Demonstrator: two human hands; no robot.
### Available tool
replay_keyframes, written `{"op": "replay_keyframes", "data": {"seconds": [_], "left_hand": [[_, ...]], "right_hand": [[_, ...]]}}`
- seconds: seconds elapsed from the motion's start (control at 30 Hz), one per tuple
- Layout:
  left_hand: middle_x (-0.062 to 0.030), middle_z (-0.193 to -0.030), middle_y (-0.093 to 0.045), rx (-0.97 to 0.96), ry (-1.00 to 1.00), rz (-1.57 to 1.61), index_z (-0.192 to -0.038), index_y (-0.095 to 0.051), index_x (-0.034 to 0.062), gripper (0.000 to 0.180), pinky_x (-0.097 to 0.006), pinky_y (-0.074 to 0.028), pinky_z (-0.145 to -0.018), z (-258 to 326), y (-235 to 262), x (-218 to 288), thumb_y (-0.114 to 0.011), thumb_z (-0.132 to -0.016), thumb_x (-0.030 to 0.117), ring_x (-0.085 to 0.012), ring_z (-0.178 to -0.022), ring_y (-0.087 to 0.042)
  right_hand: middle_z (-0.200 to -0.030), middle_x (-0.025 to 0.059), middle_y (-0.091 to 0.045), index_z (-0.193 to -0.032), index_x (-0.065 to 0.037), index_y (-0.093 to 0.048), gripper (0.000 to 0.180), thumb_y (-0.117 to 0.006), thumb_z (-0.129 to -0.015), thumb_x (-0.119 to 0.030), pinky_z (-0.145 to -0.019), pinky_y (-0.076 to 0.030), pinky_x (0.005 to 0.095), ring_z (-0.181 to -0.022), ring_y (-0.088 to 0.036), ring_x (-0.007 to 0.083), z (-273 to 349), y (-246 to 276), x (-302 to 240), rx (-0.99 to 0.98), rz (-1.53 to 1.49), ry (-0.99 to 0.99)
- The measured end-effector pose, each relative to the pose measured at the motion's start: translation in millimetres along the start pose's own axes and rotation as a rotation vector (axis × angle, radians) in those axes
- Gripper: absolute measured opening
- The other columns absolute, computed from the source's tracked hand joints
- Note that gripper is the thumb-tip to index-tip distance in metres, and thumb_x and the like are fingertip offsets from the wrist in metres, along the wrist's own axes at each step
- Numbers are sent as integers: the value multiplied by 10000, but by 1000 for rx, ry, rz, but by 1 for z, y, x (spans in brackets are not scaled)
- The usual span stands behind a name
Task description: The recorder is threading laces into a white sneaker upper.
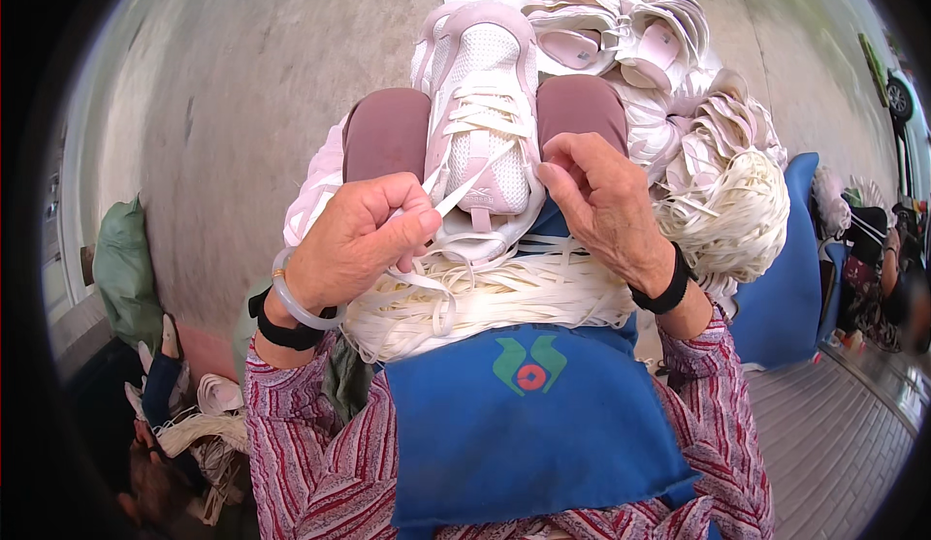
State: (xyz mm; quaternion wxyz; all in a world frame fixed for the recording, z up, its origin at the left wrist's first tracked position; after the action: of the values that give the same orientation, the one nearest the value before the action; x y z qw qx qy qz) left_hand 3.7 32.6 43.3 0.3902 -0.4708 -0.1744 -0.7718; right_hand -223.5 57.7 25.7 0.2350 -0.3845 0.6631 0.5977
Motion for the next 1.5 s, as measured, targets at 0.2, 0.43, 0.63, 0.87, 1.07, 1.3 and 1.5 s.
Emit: {"op": "replay_keyframes", "data": {"seconds": [0.2,0.43,0.63,0.87,1.07,1.3,1.5], "left_hand": [[20,-698,-550,-81,14,-28,-813,-552,42,210,-190,-416,-556,-2,-6,10,-594,-930,212,-39,-603,-505],[-5,-641,-575,-182,4,-150,-796,-555,15,202,-223,-453,-516,-3,-17,7,-578,-933,161,-67,-554,-550],[-28,-602,-577,-111,-43,8,-767,-538,56,184,-180,-369,-428,-5,-9,20,-509,-923,150,-71,-466,-481],[-64,-706,-624,-267,-47,-230,-781,-522,79,217,-241,-503,-550,-11,-7,8,-504,-959,202,-143,-627,-614],[-35,-640,-564,-79,-43,165,-782,-526,27,181,-267,-529,-624,-4,11,-4,-529,-936,121,-129,-585,-601],[-5,-633,-550,-109,-132,288,-798,-547,37,211,-214,-453,-541,-9,10,2,-528,-956,176,-98,-558,-552],[23,-698,-550,-352,-65,-81,-847,-565,50,248,-219,-449,-572,0,-24,-7,-528,-981,256,-52,-621,-529]], "right_hand": [[-940,183,-549,-1122,16,-494,413,-686,-812,-176,-643,-497,379,-786,-592,323,-1,-11,-4,-99,58,-54],[-943,219,-493,-1137,14,-427,383,-604,-836,-142,-644,-495,463,-770,-576,420,6,-3,-4,-18,65,-20],[-885,196,-464,-1067,26,-410,282,-540,-844,-89,-579,-482,447,-711,-564,391,5,-32,8,-30,125,107],[-922,195,-489,-1147,13,-418,333,-533,-847,-72,-614,-503,412,-763,-572,381,5,-19,-4,-21,160,46],[-909,224,-524,-1155,64,-418,364,-501,-805,3,-598,-517,434,-711,-592,410,-5,-31,-4,-101,235,62],[-917,236,-540,-1159,54,-422,361,-513,-817,-21,-596,-523,455,-723,-604,422,-12,-25,-5,-124,234,117],[-978,191,-549,-1218,-24,-464,393,-583,-856,-124,-643,-531,430,-793,-613,386,-5,0,-30,-63,200,56]]}}
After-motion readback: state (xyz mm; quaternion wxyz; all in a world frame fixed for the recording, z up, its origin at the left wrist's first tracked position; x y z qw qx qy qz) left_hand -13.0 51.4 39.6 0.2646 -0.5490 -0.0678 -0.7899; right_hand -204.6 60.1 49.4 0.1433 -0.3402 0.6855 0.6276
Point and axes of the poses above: each hand's wrist, its own z-axis away from the middle knuckle, its own y-axis out of the back of the hand, x = y × z, the point moved 4 cm from there along -z, towards the middle knuckle
